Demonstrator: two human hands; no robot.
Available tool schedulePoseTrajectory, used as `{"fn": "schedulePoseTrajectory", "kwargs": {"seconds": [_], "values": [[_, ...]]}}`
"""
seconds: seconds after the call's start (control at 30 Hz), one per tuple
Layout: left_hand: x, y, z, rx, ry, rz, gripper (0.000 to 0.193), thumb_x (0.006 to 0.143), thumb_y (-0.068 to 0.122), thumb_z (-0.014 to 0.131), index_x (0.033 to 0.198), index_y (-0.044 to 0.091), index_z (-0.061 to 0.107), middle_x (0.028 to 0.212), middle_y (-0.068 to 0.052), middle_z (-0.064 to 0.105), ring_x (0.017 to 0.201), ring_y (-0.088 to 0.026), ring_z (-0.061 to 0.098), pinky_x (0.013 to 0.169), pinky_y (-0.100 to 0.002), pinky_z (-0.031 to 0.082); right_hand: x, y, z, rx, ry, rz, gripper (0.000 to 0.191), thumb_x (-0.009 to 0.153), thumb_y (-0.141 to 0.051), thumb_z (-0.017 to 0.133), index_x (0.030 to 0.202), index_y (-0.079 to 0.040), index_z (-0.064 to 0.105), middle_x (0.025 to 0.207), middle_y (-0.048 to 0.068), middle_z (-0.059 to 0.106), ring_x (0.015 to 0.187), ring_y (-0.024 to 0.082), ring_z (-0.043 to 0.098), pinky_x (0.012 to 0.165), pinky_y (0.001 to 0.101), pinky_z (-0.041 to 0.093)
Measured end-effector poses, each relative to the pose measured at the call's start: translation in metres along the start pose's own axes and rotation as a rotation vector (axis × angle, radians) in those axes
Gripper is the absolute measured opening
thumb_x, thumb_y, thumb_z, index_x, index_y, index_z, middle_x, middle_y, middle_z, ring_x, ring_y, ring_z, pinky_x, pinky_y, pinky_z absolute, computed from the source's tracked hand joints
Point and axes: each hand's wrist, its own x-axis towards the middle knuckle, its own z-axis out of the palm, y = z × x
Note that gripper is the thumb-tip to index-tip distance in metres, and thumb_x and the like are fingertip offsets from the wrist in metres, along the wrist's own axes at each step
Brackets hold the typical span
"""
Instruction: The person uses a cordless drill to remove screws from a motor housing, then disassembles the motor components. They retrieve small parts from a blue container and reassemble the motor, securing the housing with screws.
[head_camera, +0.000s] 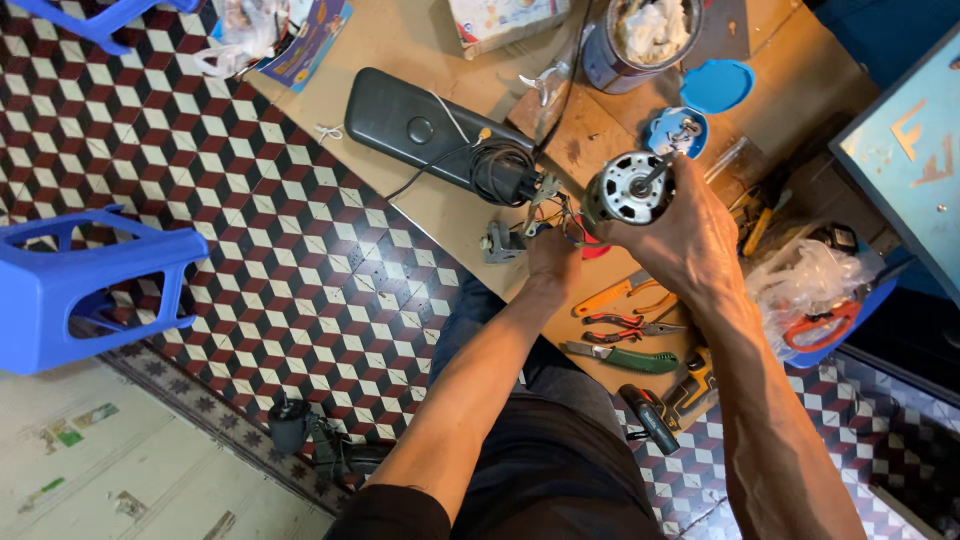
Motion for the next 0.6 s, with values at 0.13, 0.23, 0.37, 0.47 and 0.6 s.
{"fn": "schedulePoseTrajectory", "kwargs": {"seconds": [0.13, 0.23, 0.37, 0.47, 0.6], "values": [[0.004, 0.004, 0.000, -0.312, 0.118, -0.102, 0.017, 0.082, 0.014, 0.063, 0.094, 0.013, 0.074, 0.085, -0.016, 0.075, 0.086, -0.031, 0.074, 0.077, -0.041, 0.059, 0.000, -0.008, 0.002, -0.001, -0.036, 0.058, 0.079, 0.065, -0.035, 0.088, 0.130, -0.001, 0.058, 0.112, 0.015, 0.073, 0.105, 0.029, 0.071, 0.092, 0.0425, 0.053], [0.004, 0.006, -0.006, -0.236, 0.130, -0.038, 0.020, 0.092, 0.025, 0.062, 0.087, 0.009, 0.073, 0.087, -0.017, 0.075, 0.086, -0.033, 0.074, 0.073, -0.043, 0.058, 0.001, -0.014, 0.005, -0.035, -0.046, 0.040, 0.079, 0.063, -0.033, 0.089, 0.130, -0.002, 0.059, 0.114, 0.015, 0.072, 0.105, 0.029, 0.069, 0.092, 0.0432, 0.052], [0.000, 0.007, -0.013, -0.447, 0.197, -0.182, 0.034, 0.102, 0.030, 0.053, 0.085, 0.007, 0.072, 0.081, -0.018, 0.073, 0.082, -0.034, 0.073, 0.073, -0.043, 0.057, 0.002, -0.021, 0.006, -0.083, -0.058, 0.046, 0.079, 0.063, -0.035, 0.090, 0.127, -0.001, 0.059, 0.112, 0.016, 0.072, 0.104, 0.030, 0.069, 0.091, 0.0435, 0.052], [0.000, 0.006, -0.013, -0.478, 0.171, -0.200, 0.037, 0.104, 0.033, 0.051, 0.091, 0.005, 0.071, 0.084, -0.019, 0.073, 0.083, -0.035, 0.072, 0.073, -0.043, 0.056, 0.004, -0.024, 0.007, -0.099, -0.080, 0.077, 0.078, 0.062, -0.035, 0.090, 0.124, -0.001, 0.059, 0.111, 0.017, 0.072, 0.102, 0.030, 0.070, 0.090, 0.0433, 0.052], [0.005, 0.003, -0.014, -0.414, 0.136, -0.096, 0.033, 0.100, 0.033, 0.056, 0.097, 0.003, 0.071, 0.089, -0.019, 0.073, 0.087, -0.034, 0.071, 0.075, -0.042, 0.056, 0.007, -0.026, 0.009, -0.088, -0.095, 0.056, 0.078, 0.062, -0.037, 0.089, 0.123, 0.000, 0.058, 0.109, 0.018, 0.071, 0.100, 0.031, 0.070, 0.089, 0.0434, 0.052]]}}
